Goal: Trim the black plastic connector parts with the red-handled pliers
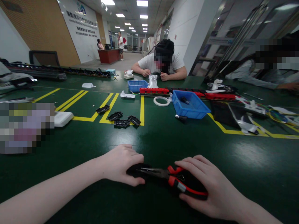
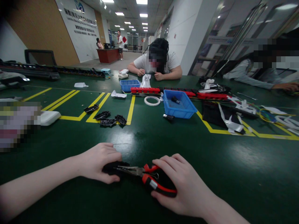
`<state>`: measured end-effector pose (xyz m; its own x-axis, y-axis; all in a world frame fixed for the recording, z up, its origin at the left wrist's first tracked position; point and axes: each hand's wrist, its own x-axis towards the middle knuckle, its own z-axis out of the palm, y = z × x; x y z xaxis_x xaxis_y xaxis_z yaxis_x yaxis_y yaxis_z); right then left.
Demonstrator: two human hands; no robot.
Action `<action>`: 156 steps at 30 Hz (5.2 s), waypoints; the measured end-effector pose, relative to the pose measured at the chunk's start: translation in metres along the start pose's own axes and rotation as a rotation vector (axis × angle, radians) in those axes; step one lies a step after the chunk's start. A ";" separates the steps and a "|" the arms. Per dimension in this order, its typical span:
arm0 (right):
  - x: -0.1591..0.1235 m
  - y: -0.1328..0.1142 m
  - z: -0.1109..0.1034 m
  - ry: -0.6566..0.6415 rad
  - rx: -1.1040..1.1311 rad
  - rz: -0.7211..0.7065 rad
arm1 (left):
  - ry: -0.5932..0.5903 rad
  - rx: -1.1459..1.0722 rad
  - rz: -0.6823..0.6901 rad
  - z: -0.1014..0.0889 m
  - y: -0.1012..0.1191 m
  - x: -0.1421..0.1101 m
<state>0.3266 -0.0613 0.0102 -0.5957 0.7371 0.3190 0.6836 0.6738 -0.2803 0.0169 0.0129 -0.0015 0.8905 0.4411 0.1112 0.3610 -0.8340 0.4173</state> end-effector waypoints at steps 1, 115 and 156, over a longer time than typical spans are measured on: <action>0.000 -0.001 0.000 0.005 0.011 0.015 | 0.003 0.009 -0.002 0.000 0.000 0.000; 0.003 -0.001 -0.006 0.192 -0.090 -0.059 | 0.067 -0.080 -0.080 -0.005 0.004 -0.001; 0.005 -0.007 -0.011 0.155 -0.127 -0.019 | 0.030 -0.033 -0.085 -0.005 0.003 0.000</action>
<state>0.3238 -0.0626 0.0240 -0.5436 0.7010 0.4617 0.7264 0.6685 -0.1598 0.0170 0.0122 0.0043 0.8483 0.5198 0.1010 0.4250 -0.7822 0.4556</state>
